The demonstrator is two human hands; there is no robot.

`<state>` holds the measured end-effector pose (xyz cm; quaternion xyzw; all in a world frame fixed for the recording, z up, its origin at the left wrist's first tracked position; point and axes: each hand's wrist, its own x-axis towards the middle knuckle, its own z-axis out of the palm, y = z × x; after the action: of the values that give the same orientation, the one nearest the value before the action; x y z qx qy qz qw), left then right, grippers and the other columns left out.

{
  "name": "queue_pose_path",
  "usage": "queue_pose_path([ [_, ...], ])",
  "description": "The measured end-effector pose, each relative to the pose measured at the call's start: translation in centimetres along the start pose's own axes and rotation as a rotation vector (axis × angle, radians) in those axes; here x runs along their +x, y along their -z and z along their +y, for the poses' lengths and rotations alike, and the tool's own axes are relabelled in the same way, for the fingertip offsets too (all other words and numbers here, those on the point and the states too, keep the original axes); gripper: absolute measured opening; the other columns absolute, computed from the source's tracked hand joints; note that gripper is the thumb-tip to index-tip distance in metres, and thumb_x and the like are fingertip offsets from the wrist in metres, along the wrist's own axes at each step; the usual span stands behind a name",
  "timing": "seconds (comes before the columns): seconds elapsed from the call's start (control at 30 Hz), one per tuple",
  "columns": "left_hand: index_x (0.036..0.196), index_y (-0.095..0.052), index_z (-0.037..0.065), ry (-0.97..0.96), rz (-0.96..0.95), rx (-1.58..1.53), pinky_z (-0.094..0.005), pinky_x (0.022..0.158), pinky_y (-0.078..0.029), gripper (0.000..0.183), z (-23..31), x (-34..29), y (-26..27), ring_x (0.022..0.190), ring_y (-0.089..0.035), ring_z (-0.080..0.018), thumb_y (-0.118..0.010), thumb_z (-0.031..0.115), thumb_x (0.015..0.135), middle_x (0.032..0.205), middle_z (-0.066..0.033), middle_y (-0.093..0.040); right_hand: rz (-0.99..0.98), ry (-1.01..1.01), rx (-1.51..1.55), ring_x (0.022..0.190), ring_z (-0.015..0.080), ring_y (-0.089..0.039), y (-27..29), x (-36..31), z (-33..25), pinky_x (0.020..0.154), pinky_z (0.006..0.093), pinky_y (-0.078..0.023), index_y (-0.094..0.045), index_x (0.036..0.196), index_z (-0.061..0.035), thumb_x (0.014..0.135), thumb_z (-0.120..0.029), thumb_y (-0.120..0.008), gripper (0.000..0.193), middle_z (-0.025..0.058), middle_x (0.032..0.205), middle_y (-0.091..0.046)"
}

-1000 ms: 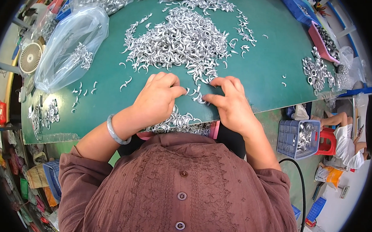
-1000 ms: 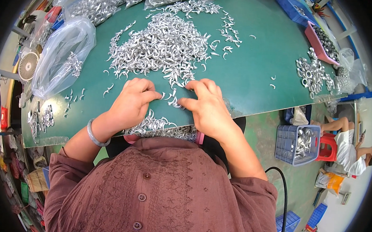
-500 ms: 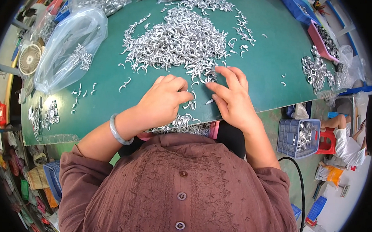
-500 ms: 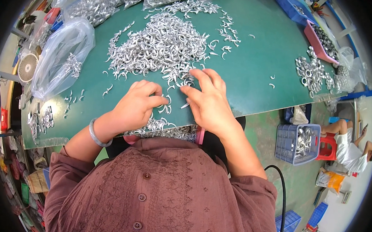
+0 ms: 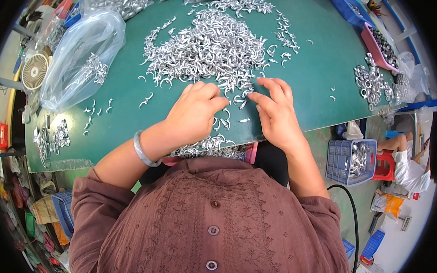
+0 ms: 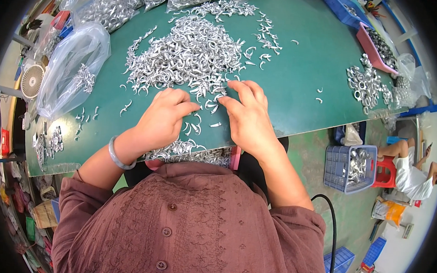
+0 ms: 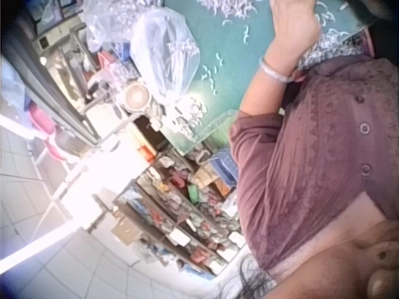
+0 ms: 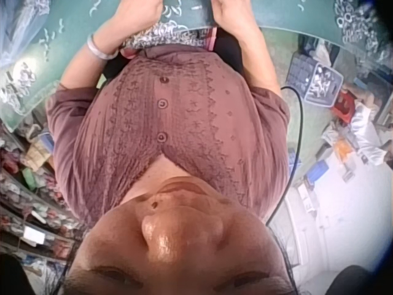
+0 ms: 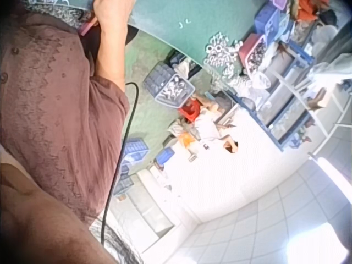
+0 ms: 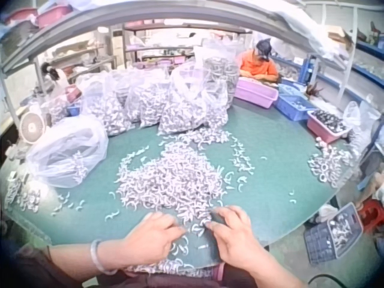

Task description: The person sorts small metal components by picking them up from a pile and placing them into smaller grouped piles on the table.

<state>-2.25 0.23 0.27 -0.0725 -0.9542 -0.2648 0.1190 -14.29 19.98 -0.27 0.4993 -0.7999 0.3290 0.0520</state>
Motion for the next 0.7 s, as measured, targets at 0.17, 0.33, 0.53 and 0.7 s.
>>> queue_pose_path([
  [0.17,0.106,-0.068,0.005,-0.02,-0.043,0.003,-0.0408,0.085,-0.042,0.041,-0.2,-0.3,0.4,0.091,-0.053,-0.0315,-0.052,-0.009,0.071,0.095,-0.0106,-0.057,-0.055,0.069,-0.068,0.122,0.0395,-0.046,0.1,-0.4,0.1,0.101,0.0492,-0.039,-0.071,0.1,-0.0097,0.073,0.004,-0.062,0.031,0.0136,0.129,-0.054],
  [0.33,0.114,-0.065,0.007,-0.024,-0.003,0.037,-0.04,0.086,-0.042,0.048,0.2,0.4,-0.3,0.092,-0.052,-0.0308,-0.053,-0.008,0.07,0.098,-0.0108,-0.055,-0.04,0.069,-0.038,0.124,0.0397,-0.044,0.3,-0.2,0.7,0.103,0.0493,-0.037,-0.072,0.101,-0.0105,0.073,0.004,-0.061,0.034,0.0141,0.132,-0.053],
  [0.53,0.108,-0.068,0.006,0.006,-0.081,-0.01,-0.0405,0.087,-0.041,0.042,0.4,0.4,-0.1,0.092,-0.052,-0.0301,-0.053,-0.007,0.071,0.097,-0.0106,-0.055,-0.081,0.034,-0.122,0.125,0.0405,-0.043,0.4,-0.2,0.7,0.104,0.0496,-0.036,-0.072,0.103,-0.01,0.073,0.005,-0.059,0.035,0.015,0.133,-0.053],
  [0.7,0.106,-0.069,0.007,-0.055,-0.095,-0.021,-0.0396,0.086,-0.041,0.04,0.2,0.0,0.3,0.092,-0.052,-0.0291,-0.053,-0.007,0.072,0.095,-0.01,-0.055,-0.101,0.109,-0.027,0.125,0.0405,-0.043,0.6,-0.2,1.2,0.103,0.0496,-0.037,-0.07,0.108,-0.0095,0.074,0.005,-0.059,0.039,0.0151,0.133,-0.053],
])
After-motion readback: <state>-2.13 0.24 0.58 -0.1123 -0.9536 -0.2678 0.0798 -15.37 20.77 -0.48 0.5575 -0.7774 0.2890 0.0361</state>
